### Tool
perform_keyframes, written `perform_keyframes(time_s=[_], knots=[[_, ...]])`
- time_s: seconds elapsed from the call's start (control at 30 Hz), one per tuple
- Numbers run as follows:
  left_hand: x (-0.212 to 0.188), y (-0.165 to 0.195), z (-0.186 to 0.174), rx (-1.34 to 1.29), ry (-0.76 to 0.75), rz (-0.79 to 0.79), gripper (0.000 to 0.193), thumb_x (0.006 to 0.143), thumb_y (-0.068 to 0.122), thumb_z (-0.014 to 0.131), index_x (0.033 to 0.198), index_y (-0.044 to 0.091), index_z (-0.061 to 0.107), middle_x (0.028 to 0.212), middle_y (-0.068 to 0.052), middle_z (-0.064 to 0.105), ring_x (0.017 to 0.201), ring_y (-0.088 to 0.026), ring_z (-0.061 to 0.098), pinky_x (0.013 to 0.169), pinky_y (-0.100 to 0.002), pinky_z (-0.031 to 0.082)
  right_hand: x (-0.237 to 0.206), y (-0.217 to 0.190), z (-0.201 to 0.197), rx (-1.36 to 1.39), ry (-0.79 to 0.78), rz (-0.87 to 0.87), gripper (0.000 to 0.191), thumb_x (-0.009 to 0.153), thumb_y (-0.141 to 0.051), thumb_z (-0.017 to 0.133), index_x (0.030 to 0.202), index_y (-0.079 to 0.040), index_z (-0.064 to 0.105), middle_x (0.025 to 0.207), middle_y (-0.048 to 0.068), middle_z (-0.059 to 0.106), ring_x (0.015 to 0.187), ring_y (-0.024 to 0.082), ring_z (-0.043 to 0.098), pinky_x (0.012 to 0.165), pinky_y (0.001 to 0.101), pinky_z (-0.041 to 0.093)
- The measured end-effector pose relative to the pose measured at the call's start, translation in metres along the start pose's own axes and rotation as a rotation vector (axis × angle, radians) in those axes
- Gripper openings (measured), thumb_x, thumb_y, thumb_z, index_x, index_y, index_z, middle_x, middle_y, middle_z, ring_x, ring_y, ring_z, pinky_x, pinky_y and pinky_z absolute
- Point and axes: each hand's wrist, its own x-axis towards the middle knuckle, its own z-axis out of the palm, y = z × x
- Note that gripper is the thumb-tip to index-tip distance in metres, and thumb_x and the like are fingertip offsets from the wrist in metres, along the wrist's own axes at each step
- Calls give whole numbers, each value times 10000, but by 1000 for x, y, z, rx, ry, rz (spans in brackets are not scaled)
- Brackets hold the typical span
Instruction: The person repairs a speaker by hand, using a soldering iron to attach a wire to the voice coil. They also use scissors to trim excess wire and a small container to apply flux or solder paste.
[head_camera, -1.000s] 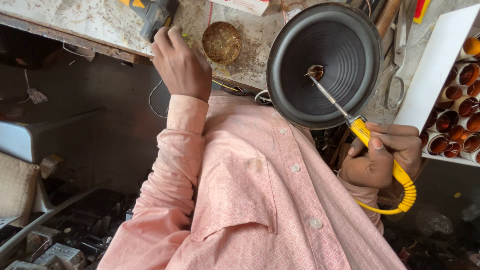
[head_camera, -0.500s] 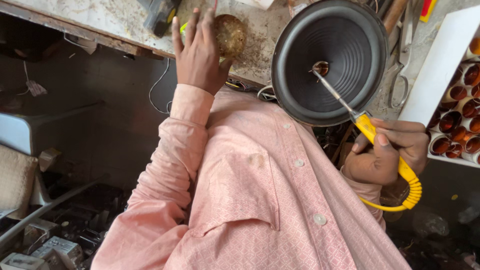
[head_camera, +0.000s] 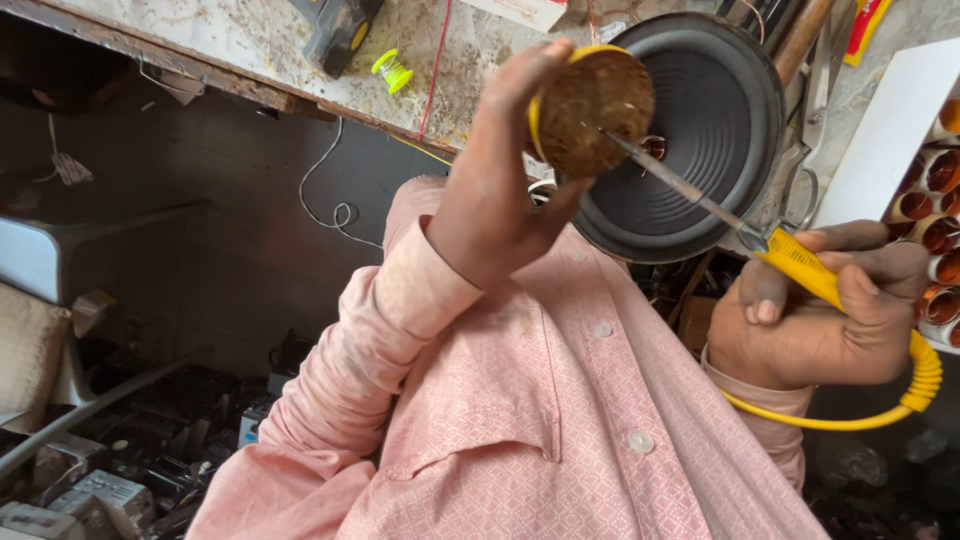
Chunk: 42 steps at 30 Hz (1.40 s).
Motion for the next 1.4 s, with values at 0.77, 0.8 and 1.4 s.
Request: perform_keyframes(time_s=[0.77, 0.8, 1.4], knots=[[3, 2, -2, 383, 41, 27, 899, 812, 109, 946, 1494, 77, 361, 1474, -153, 504, 1348, -323, 564, 1140, -408, 483, -6, 5, -17, 263, 102, 205, 120, 1047, -164, 576, 978, -77, 532, 994, 109, 632, 461, 122, 387, 476, 254, 322], [3, -6, -6, 419, 94, 27, 896, 848, 149, 957, 1512, 96, 358, 1446, -124, 516, 1324, -290, 572, 1131, -380, 478, -5, 6, -16, 217, 104, 141, 105, 1063, -158, 573, 1017, -70, 538, 993, 119, 621, 481, 116, 410, 482, 248, 334], [-22, -101, -4, 864, 9, -212, 817, 807, 267, 889, 1431, 20, 422, 1436, -195, 499, 1392, -401, 426, 1197, -537, 251, -33, -4, 8, -489, -41, -59, 104, 1072, -17, 589, 1048, 51, 513, 1099, 159, 576, 821, 145, 655, 649, 245, 616]])
